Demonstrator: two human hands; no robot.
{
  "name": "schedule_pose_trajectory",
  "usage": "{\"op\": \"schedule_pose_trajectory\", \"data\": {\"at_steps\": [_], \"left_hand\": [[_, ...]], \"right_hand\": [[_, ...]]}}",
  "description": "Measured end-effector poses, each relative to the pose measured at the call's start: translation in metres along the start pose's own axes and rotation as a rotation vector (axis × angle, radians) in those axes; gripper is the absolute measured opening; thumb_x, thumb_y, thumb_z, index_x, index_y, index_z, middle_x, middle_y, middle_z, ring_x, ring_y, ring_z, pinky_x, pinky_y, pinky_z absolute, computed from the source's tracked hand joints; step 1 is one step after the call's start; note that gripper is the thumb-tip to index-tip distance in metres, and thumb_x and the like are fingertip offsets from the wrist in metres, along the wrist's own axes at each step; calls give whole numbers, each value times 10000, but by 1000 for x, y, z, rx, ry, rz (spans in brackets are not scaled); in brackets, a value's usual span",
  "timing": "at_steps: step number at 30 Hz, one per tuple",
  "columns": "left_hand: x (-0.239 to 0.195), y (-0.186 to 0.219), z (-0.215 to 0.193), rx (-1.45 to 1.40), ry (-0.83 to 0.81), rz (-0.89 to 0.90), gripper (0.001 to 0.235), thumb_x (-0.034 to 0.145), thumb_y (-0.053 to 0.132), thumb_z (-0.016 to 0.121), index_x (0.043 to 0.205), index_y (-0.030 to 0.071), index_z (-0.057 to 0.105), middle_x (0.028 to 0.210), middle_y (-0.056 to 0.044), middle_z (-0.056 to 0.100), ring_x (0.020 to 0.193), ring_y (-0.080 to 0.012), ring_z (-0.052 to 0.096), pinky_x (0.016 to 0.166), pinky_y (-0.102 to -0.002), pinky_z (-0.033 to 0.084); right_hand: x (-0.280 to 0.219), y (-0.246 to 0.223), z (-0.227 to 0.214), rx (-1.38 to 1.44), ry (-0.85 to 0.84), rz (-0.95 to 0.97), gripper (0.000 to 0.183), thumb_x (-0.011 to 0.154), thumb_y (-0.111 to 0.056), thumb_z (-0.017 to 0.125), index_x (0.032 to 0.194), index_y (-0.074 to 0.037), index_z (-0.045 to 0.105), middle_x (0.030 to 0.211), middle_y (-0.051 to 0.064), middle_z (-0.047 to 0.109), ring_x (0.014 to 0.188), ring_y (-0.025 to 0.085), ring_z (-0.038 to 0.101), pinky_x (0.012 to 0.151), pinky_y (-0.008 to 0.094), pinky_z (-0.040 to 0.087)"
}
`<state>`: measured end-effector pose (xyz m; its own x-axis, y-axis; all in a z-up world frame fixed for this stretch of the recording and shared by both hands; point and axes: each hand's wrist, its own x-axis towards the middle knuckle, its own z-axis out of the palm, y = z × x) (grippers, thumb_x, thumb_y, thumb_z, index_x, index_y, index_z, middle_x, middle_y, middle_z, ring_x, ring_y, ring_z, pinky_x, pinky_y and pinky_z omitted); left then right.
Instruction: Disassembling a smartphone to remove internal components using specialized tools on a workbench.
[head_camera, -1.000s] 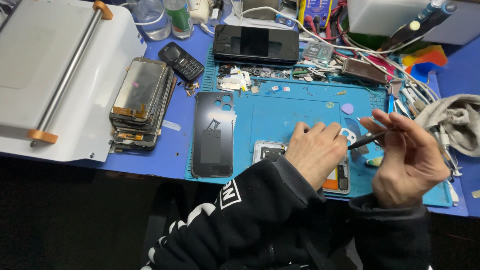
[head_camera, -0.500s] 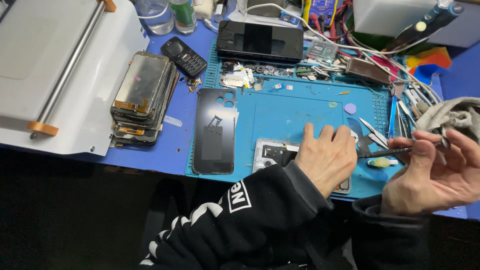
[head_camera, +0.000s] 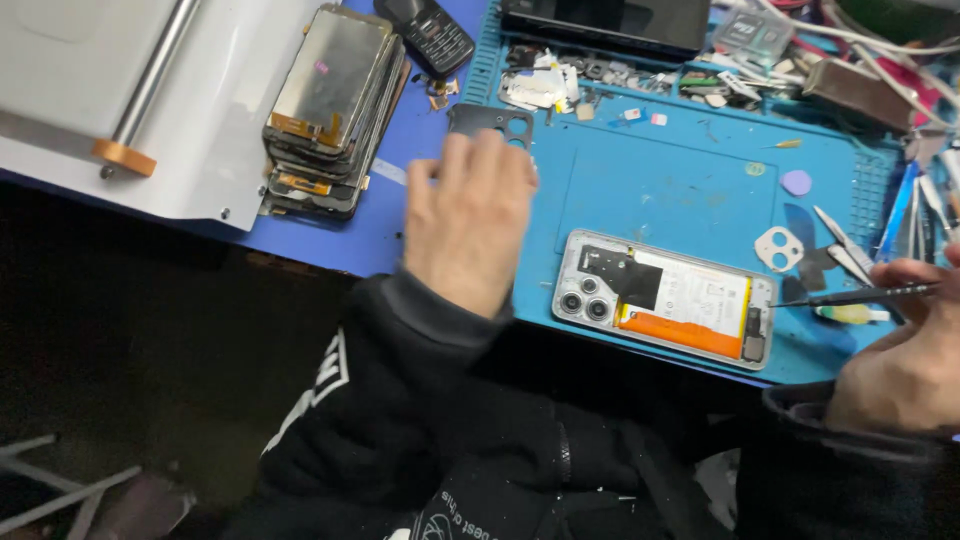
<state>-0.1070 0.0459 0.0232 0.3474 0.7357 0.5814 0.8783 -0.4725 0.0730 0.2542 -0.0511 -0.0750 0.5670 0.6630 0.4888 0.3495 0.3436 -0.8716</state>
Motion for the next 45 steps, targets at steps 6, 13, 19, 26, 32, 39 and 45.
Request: {"op": "schedule_pose_trajectory", "data": {"at_steps": [6,13,19,26,32,39,45], "left_hand": [[-12,-52,10,-36,-85,-124,94,951,109,698,1001,108,618,1001,-47,544,990,-265,537,811,-429,392],[-14,-51,18,-65,-99,-145,100,952,106,692,1006,98,609,1007,-54,543,983,-264,543,832,-428,396],[-8,-42,-12,-109,-75,-109,175,987,126,724,1112,79,611,1073,-80,547,1023,-286,550,848,-439,397],[-9,34,-17,-499,-189,196,531,953,238,825,1390,82,567,1341,-107,568,1253,-313,543,1139,-499,415],[-14,94,28,-568,-278,354,680,899,392,823,1395,6,563,1474,-182,541,1354,-376,516,1203,-638,350],[-14,104,36,-506,-272,325,697,868,467,830,1368,40,602,1472,-165,547,1336,-365,529,1175,-624,376],[-12,105,34,-503,-283,294,666,890,467,826,1352,36,614,1469,-155,545,1326,-376,530,1176,-596,387]], "right_hand": [[-9,67,-54,-302,-243,-90,425,1284,-184,177,1300,44,535,1231,179,615,1193,251,641,1148,334,533],[-1,35,-36,-454,-323,-205,393,1258,-140,170,1289,59,507,1229,207,589,1178,284,619,1128,365,517],[-6,63,-46,-644,-279,-267,330,1247,-77,213,1298,55,511,1239,186,635,1128,285,690,1039,326,591],[-21,-34,10,61,50,-42,249,1263,-150,513,1198,87,551,1159,120,543,875,222,605,755,396,620],[-30,-52,12,-13,74,-5,260,1252,-172,533,1198,83,549,1123,123,561,870,224,626,774,399,636],[-40,-60,10,-38,41,9,277,1240,-197,557,1198,77,546,1080,127,584,864,225,650,796,403,656],[-36,-61,8,-61,-11,2,298,1227,-223,581,1197,71,544,1036,131,606,858,226,675,818,407,676]]}}
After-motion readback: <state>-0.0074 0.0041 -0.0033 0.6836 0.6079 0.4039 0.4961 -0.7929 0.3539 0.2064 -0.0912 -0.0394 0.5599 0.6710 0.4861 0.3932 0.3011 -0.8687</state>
